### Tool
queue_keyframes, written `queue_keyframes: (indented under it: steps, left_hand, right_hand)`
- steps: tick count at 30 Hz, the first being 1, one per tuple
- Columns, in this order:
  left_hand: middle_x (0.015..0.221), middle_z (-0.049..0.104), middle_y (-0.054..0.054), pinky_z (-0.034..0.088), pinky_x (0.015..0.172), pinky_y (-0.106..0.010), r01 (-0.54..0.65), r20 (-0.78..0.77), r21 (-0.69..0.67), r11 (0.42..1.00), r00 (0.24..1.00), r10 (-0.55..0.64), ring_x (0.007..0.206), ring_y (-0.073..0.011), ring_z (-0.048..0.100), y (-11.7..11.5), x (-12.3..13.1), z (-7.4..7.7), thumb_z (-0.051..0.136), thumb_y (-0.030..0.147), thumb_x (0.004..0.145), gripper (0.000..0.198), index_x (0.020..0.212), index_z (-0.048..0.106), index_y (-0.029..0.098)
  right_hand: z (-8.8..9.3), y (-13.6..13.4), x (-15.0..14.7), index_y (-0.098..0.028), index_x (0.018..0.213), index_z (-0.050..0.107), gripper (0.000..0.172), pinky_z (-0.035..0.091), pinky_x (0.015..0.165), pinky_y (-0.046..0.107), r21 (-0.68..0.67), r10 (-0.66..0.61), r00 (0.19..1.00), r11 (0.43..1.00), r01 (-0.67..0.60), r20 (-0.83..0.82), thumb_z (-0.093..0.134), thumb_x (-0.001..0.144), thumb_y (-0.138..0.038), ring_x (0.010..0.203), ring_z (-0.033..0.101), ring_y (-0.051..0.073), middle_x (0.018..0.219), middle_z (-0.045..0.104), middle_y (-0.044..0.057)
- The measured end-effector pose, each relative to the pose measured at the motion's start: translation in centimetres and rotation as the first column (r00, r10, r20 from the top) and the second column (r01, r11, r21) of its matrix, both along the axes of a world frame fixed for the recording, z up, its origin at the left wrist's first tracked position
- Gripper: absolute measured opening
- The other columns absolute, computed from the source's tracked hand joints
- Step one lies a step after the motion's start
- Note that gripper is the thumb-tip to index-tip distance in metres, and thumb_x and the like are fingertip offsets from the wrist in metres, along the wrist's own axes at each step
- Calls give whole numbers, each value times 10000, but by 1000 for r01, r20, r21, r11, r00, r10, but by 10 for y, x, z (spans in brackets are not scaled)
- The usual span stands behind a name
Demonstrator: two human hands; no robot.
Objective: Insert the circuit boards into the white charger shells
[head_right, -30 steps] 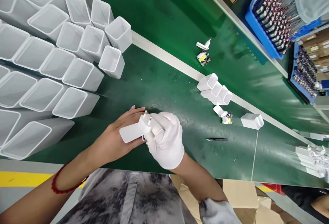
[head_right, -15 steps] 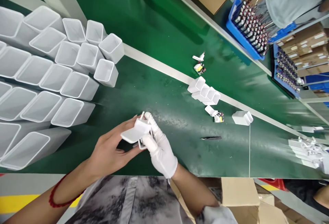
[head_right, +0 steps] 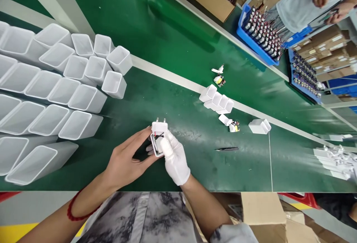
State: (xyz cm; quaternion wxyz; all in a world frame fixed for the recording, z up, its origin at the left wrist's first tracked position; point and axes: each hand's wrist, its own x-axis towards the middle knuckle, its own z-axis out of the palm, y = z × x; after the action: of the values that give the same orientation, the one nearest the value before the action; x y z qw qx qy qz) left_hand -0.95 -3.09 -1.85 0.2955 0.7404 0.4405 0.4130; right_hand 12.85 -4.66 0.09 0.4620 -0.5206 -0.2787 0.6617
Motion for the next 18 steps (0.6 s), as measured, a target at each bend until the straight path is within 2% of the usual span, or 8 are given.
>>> queue_keyframes:
  steps: [4,9,12,15,17,18]
  left_hand:
    - [1338,632,-118,542,1039,-351,-21,-11,74,997,1000,22,1210,-267,629,0,5,3,700,152,823,559,1347,507,177]
    - [1336,639,-93,585,965,-304,5,-15,-53,999,1000,-6,1201,-258,636,0,8,6,702,210,829,564,1358,507,216]
    - [1343,635,-85,582,974,-327,34,-25,-57,998,999,-36,1207,-264,631,2,9,7,680,211,843,587,1393,479,238]
    - [1364,620,-82,584,980,-359,65,-37,-62,996,997,-67,1216,-277,624,3,11,7,667,221,854,601,1416,457,256]
    - [1357,626,-73,627,896,-346,67,-51,-80,995,996,-71,1195,-285,638,2,13,7,666,258,862,606,1426,448,281]
    - [1348,632,-72,650,827,-327,63,-61,-85,994,996,-69,1179,-288,647,3,14,8,660,275,868,603,1431,444,291]
  right_hand:
    - [2,0,3,-279,1224,664,315,575,723,334,28,-50,998,998,51,-30,609,937,-397,716,665,162,949,724,22]
    - [6,-4,11,-250,1205,649,343,585,803,373,-42,-10,994,999,6,-106,644,906,-417,857,681,202,1007,709,35]
    - [7,-8,14,-244,1223,622,384,577,858,399,11,14,995,1000,-13,-100,667,884,-418,900,673,215,1029,697,36]
    - [5,-10,14,-247,1250,598,398,589,824,418,45,-25,995,999,30,-101,626,904,-442,868,682,228,1039,688,51]
    - [6,-9,20,-258,1306,555,432,591,813,428,56,14,997,998,-9,-81,564,933,-475,885,687,241,1070,679,64]
    - [9,-7,26,-261,1331,535,444,582,843,435,84,61,998,995,-59,-21,537,945,-480,929,683,248,1106,669,72]
